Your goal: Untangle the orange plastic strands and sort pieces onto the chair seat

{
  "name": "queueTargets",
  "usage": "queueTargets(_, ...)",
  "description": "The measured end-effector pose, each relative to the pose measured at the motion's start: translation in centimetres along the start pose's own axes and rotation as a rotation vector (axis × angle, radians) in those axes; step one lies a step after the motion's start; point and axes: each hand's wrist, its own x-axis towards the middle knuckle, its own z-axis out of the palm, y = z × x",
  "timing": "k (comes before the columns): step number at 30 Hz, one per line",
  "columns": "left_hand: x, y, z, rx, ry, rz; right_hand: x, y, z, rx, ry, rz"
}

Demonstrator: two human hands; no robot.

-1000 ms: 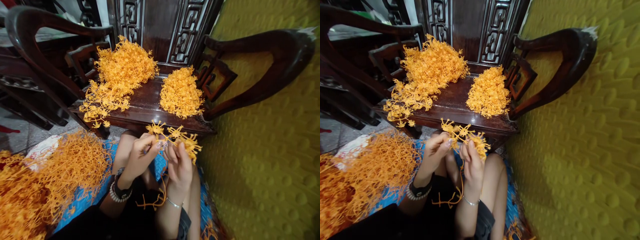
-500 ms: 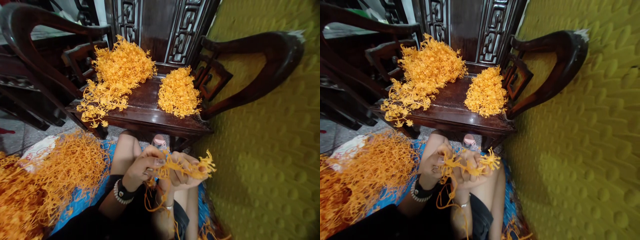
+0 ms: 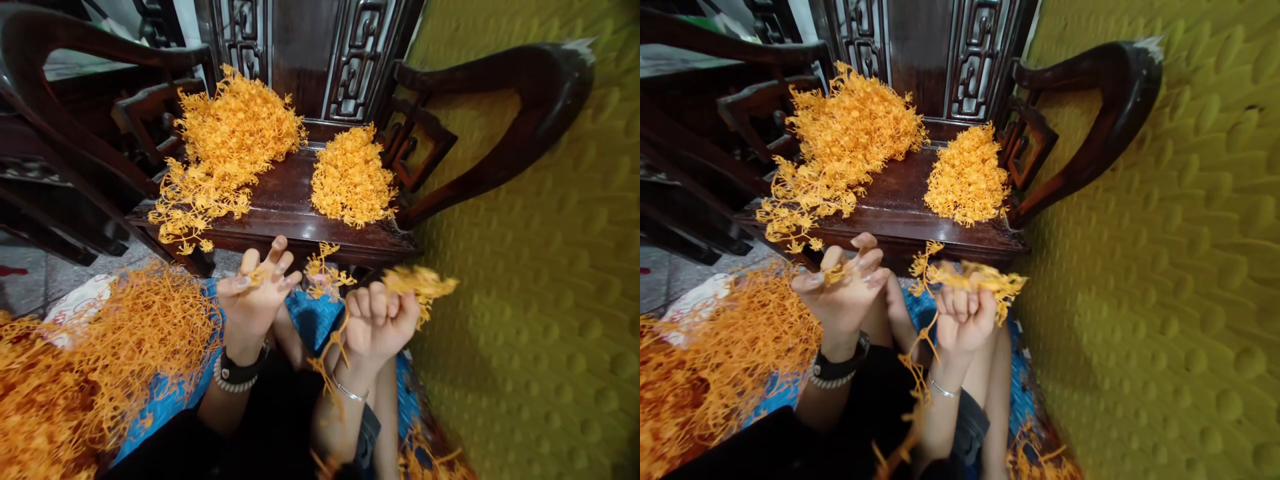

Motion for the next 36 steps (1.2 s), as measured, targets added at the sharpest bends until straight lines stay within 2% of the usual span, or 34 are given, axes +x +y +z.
queueTargets(3,0.0,0.5,0.2,-0.059,-0.074,-0.024,-0.1,0.0,-0.3,-0.021,0.102,0.031)
queueTargets(6,-0.1,0.5,0.9,-0.238,-0.146,-0.103,-0.3,0.3,-0.4,-0.091,0.098,0.072)
queueTargets(9,-0.4,0.3,1.7,-0.29,-0.065,-0.119,-0.5,0.3,-0.7,-0.25,0.064,0.14)
queueTargets(12,-0.9,-0.2,2.0,-0.226,0.023,-0.076,-0.7,0.2,-1.0,-0.384,0.076,0.174)
queueTargets(14,-1.1,-0.4,2.0,-0.191,-0.022,-0.061,-0.8,0.2,-1.0,-0.424,0.075,0.148)
queueTargets(18,-1.4,-0.4,2.1,-0.13,-0.19,-0.073,-0.4,1.0,-0.8,-0.397,0.018,0.064)
queueTargets(21,-1.5,-0.4,2.5,-0.085,-0.198,-0.094,-0.1,2.3,-0.9,-0.442,0.031,0.023)
queueTargets(25,-1.8,-0.6,3.0,0.036,-0.176,-0.067,0.0,3.8,-0.8,-0.507,0.159,0.027)
queueTargets(30,-2.5,-1.6,3.5,0.237,-0.289,-0.074,-0.1,5.0,-0.3,-0.377,0.174,0.092)
queueTargets(33,-2.6,-2.2,3.8,0.404,-0.266,-0.052,0.1,5.3,-0.2,-0.255,0.181,0.148)
queueTargets(36,-2.3,-2.5,4.0,0.476,-0.274,-0.018,0.5,5.2,0.2,-0.181,0.16,0.11)
